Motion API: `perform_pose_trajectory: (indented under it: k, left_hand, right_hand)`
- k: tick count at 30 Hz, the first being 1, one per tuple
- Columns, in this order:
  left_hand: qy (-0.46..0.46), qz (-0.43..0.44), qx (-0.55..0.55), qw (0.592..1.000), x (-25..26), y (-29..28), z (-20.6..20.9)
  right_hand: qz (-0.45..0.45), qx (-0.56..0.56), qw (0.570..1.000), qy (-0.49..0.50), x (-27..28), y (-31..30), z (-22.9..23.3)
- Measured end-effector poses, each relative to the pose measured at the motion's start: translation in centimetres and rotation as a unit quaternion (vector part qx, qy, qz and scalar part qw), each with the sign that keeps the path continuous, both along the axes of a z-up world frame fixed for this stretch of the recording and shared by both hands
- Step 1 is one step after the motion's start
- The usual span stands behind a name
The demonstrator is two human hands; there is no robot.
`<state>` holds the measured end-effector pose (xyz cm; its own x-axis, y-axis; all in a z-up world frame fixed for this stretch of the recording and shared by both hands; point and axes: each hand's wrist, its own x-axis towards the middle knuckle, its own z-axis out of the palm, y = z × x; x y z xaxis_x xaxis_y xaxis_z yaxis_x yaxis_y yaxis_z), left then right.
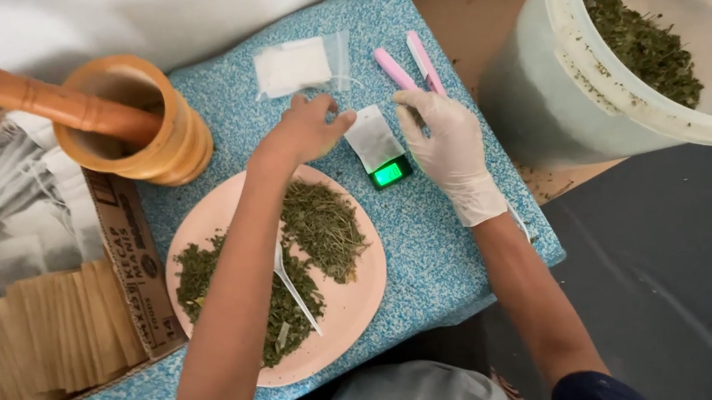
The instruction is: Filling small white filter bags with dried tea leaves using a plastic spoon on a workspace.
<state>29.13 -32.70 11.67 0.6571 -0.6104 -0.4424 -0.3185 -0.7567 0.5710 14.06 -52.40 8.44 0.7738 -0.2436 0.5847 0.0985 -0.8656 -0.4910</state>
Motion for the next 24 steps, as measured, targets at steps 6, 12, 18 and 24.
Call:
perform_pose_trajectory:
  k: [6,12,18,24]
  left_hand:
    - [0.006,-0.019,0.013,1.000,1.0,-0.2,-0.1]
    - [0.065,-0.027,0.027,0.997,0.9,-0.4,2.5]
    - [0.061,-0.004,0.024,0.998,1.2,-0.6,1.3]
    - [-0.018,0.026,-0.028,0.999,0.3,-0.6,0.5]
  right_hand:
    - [-0.014,-0.030,0.999,0.004,0.4,-0.1,-0.4]
    - [-0.003,0.058,0.993,-0.103,0.1,0.5,2.0]
    - [0.038,0.071,0.977,-0.197,-0.1,0.0,1.8]
    - [0.068,0.021,0.975,-0.210,-1.2,0.5,2.7]
